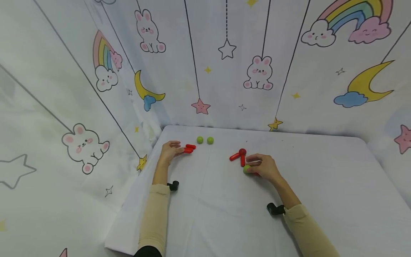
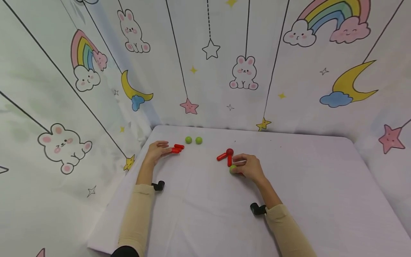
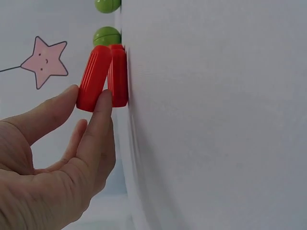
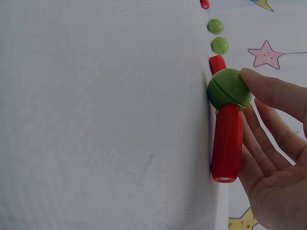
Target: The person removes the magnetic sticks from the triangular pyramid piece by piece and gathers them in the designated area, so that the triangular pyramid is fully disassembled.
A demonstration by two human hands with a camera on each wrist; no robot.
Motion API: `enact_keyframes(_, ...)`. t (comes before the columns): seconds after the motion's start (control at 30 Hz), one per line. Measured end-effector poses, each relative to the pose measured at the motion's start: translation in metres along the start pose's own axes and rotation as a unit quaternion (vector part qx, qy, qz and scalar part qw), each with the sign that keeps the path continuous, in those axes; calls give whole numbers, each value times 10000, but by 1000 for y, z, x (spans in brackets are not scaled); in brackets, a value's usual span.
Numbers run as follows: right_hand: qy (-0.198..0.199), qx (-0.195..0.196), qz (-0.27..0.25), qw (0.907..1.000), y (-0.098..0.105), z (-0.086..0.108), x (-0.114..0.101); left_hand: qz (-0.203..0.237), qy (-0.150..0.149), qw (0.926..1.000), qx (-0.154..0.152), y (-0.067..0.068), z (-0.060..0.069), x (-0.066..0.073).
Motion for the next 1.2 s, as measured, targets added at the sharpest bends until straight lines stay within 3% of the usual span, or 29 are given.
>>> enact_keyframes(0.2, 62, -7, 100, 9999, 1, -1, 1, -406, 55, 9990, 156, -2, -7, -5)
enact_keyframes(0.43, 16, -14, 142, 9999, -3, -2, 2, -517, 220, 9981, 253, -3, -8, -6)
enact_keyframes(0.5, 29, 16, 134, 9999, -3, -2, 2, -731, 185, 9966, 335, -3, -8, -6)
enact_keyframes(0.67, 39, 46, 144, 9999, -3, -1, 1, -1657, 22, 9841, 639, -2, -9, -4)
enact_keyframes(0.8, 64, 27, 265, 9996, -3, -2, 0, -2062, -43, 9757, 742, -3, -9, -3)
enact_keyframes(1.0, 44, 42, 477, 9988, -3, -1, -1, -2206, -197, 9716, 829, -6, -5, -1)
enact_keyframes(1.2, 92, 110, 837, 9964, -3, 0, -2, -2061, -661, 9715, 965, -7, 0, 7)
Point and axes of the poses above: each hand's wrist, its own z-axis away from the middle knuckle, its own y-axis out of the back of the hand, x = y × z, the point moved 4 cm from there along -z, towards the middle knuckle, and after that the axes turned 1 degree about y, right-handed, at the moved point
